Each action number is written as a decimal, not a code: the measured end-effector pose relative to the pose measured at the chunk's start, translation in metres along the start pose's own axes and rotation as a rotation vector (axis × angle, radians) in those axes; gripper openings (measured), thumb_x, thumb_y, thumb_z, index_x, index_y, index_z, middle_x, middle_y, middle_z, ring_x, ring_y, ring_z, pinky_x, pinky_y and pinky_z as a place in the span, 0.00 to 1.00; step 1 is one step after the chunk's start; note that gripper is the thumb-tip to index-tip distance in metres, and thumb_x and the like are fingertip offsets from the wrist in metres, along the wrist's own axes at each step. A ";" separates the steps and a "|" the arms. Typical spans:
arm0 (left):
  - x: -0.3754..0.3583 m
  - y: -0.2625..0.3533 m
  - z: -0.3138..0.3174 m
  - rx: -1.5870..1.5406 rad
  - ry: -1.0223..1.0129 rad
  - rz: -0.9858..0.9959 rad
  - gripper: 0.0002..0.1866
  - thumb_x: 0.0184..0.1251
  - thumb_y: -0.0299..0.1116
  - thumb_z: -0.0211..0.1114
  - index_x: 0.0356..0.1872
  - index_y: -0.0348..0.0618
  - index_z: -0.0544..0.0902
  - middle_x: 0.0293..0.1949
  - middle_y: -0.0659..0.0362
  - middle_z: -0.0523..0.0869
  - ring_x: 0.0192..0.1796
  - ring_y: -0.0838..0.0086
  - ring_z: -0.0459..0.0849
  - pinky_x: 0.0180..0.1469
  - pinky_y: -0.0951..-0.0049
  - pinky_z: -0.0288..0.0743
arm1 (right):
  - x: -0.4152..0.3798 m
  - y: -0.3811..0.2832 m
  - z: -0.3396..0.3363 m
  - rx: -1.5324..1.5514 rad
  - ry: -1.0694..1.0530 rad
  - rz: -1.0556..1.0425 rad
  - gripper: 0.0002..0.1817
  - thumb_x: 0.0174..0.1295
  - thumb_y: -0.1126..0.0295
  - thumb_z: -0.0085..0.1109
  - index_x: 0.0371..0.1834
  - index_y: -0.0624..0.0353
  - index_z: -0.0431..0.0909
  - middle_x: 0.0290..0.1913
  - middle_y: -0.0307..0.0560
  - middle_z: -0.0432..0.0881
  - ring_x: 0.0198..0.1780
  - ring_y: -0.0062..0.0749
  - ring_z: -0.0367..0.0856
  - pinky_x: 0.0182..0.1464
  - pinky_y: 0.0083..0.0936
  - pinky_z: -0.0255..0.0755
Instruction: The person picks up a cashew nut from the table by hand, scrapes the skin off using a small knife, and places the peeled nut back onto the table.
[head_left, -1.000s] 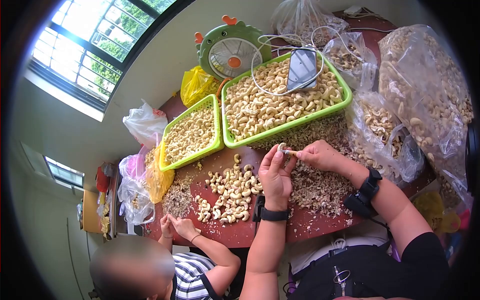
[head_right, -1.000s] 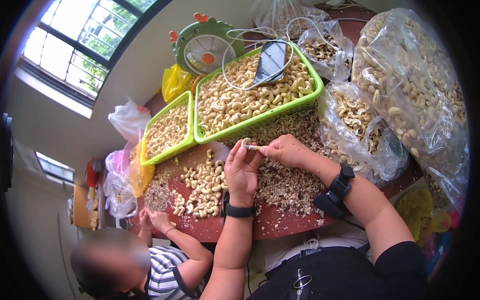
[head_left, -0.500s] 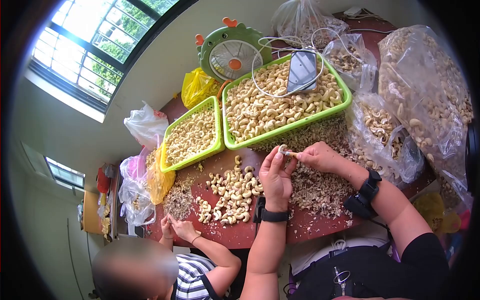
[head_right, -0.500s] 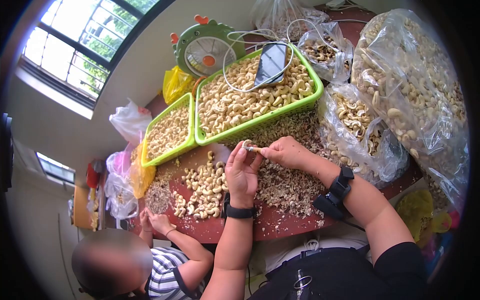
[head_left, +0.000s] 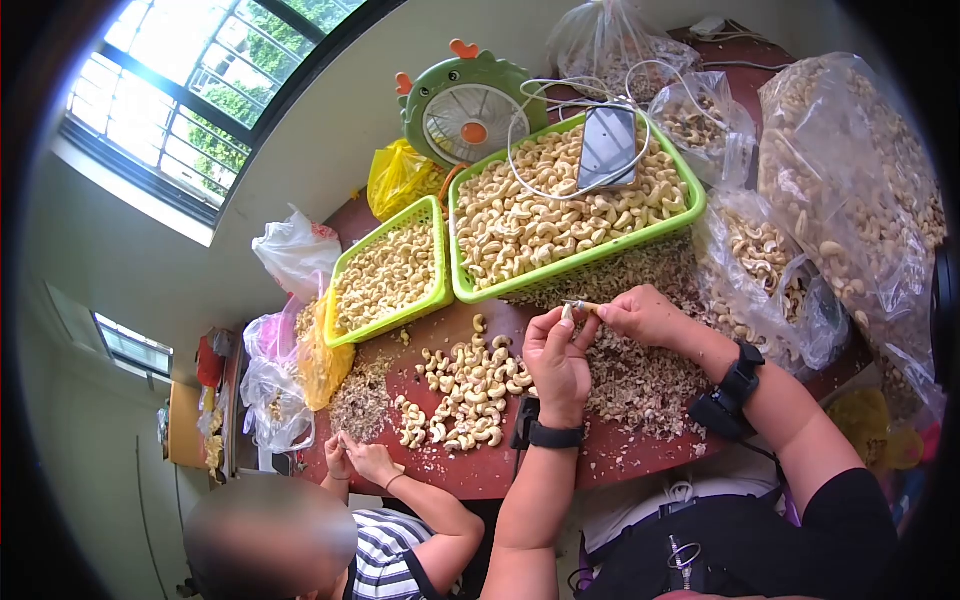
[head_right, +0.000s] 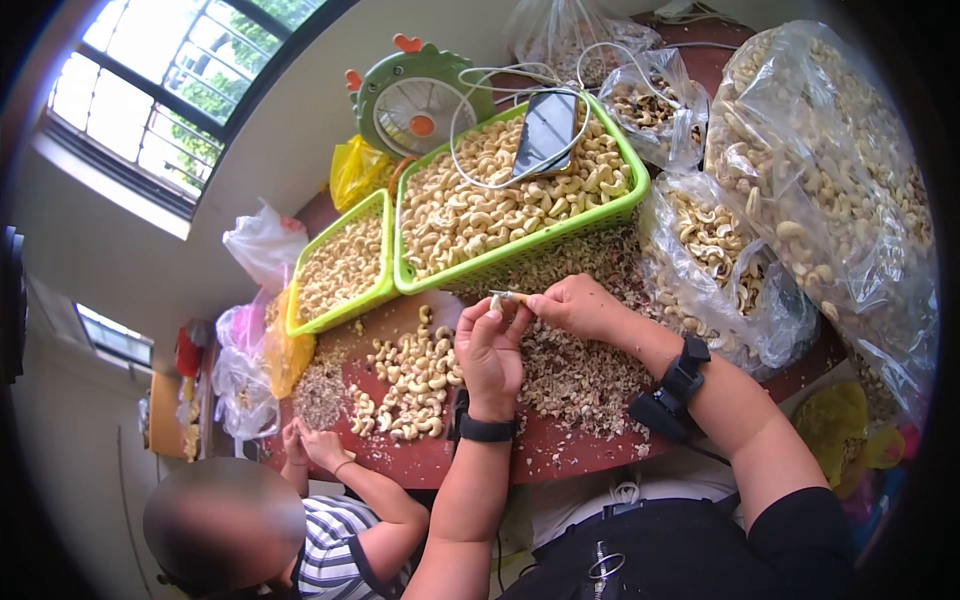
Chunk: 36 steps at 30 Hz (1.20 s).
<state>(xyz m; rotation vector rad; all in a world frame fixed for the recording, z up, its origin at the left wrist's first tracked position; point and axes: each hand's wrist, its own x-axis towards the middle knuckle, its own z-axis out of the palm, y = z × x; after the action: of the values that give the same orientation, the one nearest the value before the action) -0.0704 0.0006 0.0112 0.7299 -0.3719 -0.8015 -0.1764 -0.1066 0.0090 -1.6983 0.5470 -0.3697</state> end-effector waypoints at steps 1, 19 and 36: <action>0.000 -0.002 0.001 -0.007 -0.001 -0.013 0.07 0.55 0.20 0.53 0.36 0.36 0.72 0.35 0.54 0.79 0.39 0.68 0.79 0.44 0.65 0.77 | -0.001 0.000 -0.002 -0.055 0.037 -0.005 0.25 0.56 0.52 0.49 0.14 0.63 0.73 0.10 0.35 0.66 0.15 0.16 0.60 0.17 0.19 0.57; -0.003 0.006 0.001 -0.020 -0.004 0.009 0.05 0.52 0.23 0.53 0.29 0.43 0.67 0.26 0.64 0.70 0.30 0.81 0.71 0.27 0.79 0.75 | 0.033 0.052 0.002 0.101 -0.075 -0.260 0.24 0.63 0.55 0.38 0.32 0.67 0.76 0.17 0.30 0.62 0.19 0.13 0.52 0.22 0.16 0.44; -0.006 0.012 0.005 -0.006 -0.024 0.066 0.08 0.49 0.18 0.52 0.26 0.43 0.64 0.27 0.64 0.67 0.30 0.81 0.71 0.28 0.74 0.79 | 0.051 0.084 -0.025 0.025 -0.090 -0.238 0.23 0.62 0.53 0.41 0.11 0.52 0.59 0.12 0.28 0.55 0.16 0.12 0.49 0.18 0.17 0.41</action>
<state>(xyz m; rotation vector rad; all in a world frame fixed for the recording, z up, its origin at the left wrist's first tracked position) -0.0712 0.0083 0.0229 0.6996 -0.4130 -0.7489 -0.1599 -0.1659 -0.0714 -1.7514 0.2738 -0.4659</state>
